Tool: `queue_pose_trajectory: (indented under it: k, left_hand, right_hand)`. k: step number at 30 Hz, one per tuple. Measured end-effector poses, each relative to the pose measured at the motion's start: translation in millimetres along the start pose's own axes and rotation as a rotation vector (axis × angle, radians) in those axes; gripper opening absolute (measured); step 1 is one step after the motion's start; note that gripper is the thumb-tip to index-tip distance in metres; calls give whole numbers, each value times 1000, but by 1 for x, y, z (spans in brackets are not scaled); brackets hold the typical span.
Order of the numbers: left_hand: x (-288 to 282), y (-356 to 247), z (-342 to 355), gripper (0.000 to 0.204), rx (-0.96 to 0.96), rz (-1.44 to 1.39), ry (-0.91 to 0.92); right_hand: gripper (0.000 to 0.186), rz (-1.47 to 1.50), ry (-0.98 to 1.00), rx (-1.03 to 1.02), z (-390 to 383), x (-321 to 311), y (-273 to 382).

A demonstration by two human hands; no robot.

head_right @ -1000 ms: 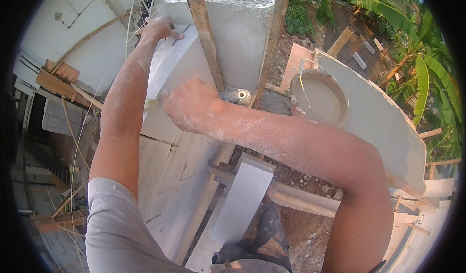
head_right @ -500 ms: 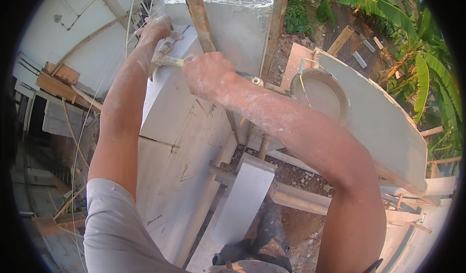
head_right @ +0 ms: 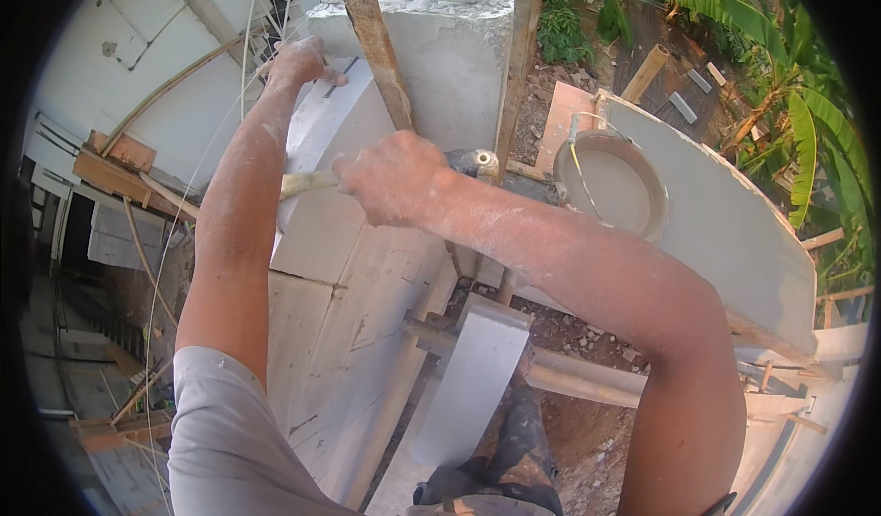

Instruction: The person applies mortar to a white block and a wall section using a trowel, then places the block onto the wall and taps it into position. The person repeats this process with additional blocks.

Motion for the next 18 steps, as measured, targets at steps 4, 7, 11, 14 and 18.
queue_pose_trajectory:
  k: [4,7,11,14,18]
  left_hand:
    - [0,9,8,88,-130,-72,76]
    - [8,6,4,88,-70,-37,29]
    - [12,3,-9,85,3,20,-45]
    - [9,-3,-11,86,10,9,-29]
    - [2,-3,-13,87,-18,17,-47]
  right_hand:
    - [42,10,35,145,5,-1,-8]
    - [38,16,78,75,0,-12,-13]
    - [42,92,78,280,3,-20,-24]
    - [38,25,40,176,0,-25,-11]
    - [43,72,134,245,3,-32,-28]
Point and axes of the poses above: each hand's wrist, its own z-axis towards the middle knuckle, its own x-axis out of the palm, y = z × x, the point moved 2 cm from there along z, towards the middle knuckle, and after that the axes turned 11 degrees about -z, right-handed, at the moved point
